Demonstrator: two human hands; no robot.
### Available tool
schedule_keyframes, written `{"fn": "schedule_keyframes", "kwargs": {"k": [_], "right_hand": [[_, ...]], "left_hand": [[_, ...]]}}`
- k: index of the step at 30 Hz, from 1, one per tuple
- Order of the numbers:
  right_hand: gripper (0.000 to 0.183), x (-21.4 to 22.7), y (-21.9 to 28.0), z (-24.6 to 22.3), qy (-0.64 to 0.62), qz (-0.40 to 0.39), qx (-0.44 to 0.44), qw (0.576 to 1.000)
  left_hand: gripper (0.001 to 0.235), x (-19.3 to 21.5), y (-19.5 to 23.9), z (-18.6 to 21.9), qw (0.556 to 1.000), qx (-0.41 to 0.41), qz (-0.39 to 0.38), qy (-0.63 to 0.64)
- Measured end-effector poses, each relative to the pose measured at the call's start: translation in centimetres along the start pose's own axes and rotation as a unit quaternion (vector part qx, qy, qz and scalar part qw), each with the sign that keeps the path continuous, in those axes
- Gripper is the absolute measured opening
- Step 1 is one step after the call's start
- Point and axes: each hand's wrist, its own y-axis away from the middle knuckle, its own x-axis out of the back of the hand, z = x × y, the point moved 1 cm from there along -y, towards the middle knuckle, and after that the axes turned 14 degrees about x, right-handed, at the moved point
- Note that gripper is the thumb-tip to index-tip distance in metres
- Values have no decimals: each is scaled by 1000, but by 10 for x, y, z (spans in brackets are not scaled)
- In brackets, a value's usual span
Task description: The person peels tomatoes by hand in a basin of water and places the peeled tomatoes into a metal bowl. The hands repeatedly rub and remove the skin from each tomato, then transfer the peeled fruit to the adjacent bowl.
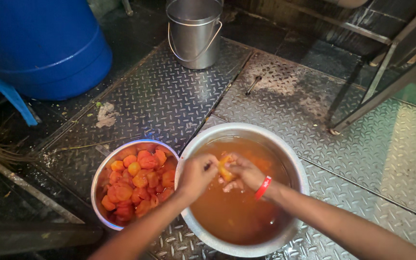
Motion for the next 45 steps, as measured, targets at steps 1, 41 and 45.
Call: {"fn": "schedule_keyframes", "kwargs": {"k": [1,41,45], "right_hand": [[28,1,0,-6,-18,-17,-3,1000],[44,-15,17,-62,52,-159,-41,985],[33,-4,9,-48,-7,-33,-25,999]], "left_hand": [[9,2,-5,-4,998,66,6,5],[17,7,-18,-30,978,208,-20,-10],[14,-4,-7,-44,989,73,-7,-132]]}}
